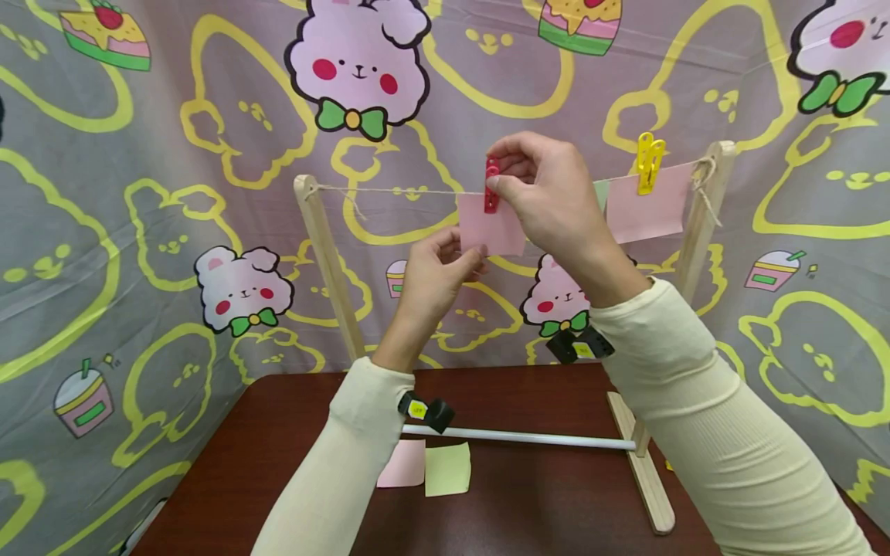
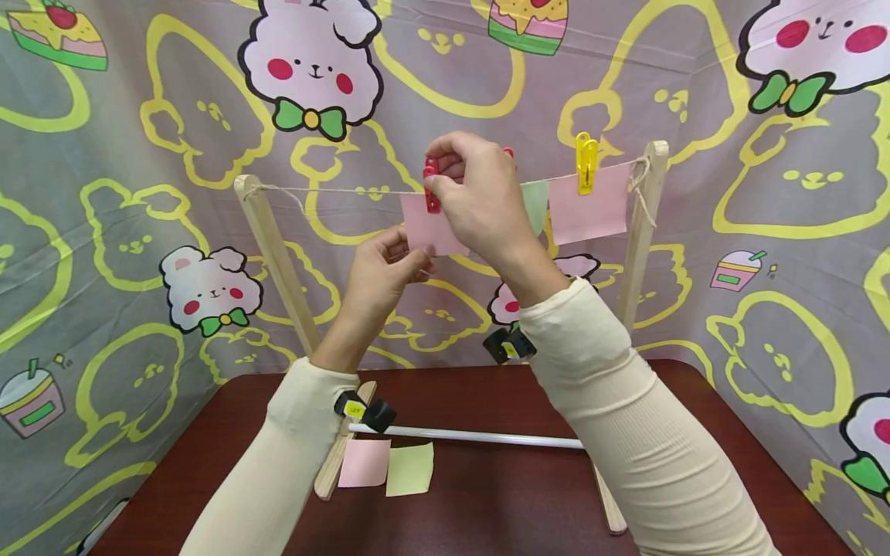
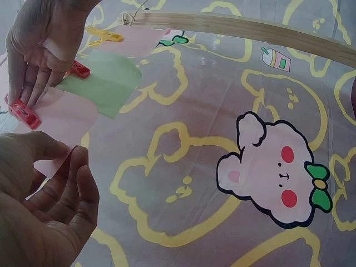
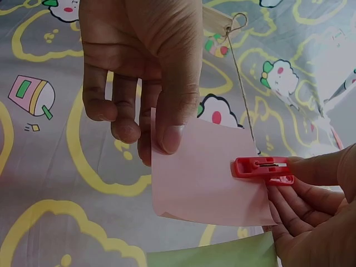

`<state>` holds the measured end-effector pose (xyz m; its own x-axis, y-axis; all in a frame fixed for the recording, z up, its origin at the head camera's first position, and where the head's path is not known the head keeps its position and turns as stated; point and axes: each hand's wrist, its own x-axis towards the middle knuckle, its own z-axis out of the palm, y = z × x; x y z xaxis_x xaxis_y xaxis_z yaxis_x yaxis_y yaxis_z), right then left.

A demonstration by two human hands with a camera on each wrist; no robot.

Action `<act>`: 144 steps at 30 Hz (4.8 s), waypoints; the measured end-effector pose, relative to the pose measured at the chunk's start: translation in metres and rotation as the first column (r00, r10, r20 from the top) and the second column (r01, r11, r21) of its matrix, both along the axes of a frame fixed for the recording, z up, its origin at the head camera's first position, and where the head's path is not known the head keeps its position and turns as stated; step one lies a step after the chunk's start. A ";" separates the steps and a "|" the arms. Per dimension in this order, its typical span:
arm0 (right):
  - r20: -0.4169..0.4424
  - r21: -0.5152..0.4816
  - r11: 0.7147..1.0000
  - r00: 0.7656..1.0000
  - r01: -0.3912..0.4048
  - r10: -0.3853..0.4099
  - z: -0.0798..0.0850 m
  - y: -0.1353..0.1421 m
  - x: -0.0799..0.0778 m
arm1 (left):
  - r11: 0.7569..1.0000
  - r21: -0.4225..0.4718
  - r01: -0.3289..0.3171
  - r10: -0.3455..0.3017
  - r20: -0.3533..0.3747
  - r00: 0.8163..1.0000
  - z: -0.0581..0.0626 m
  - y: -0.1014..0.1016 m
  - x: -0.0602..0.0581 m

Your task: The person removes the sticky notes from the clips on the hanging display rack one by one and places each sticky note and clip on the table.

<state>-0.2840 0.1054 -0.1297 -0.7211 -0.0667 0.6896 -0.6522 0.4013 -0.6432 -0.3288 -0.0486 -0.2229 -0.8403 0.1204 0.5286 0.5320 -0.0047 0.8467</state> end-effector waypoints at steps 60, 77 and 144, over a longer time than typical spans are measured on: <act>-0.170 -0.214 0.973 0.984 -0.080 0.044 -0.001 0.002 0.009 | 0.999 0.034 -0.019 0.018 0.021 1.000 -0.014 -0.014 0.002; -0.220 -0.176 0.975 0.971 -0.137 0.097 -0.011 0.013 0.026 | 0.999 -0.012 -0.032 0.032 0.053 0.998 -0.037 -0.037 0.002; -0.071 -0.093 0.993 0.995 -0.074 0.068 -0.148 0.160 0.063 | 0.944 -0.326 -0.046 0.142 0.278 0.950 -0.145 -0.126 0.044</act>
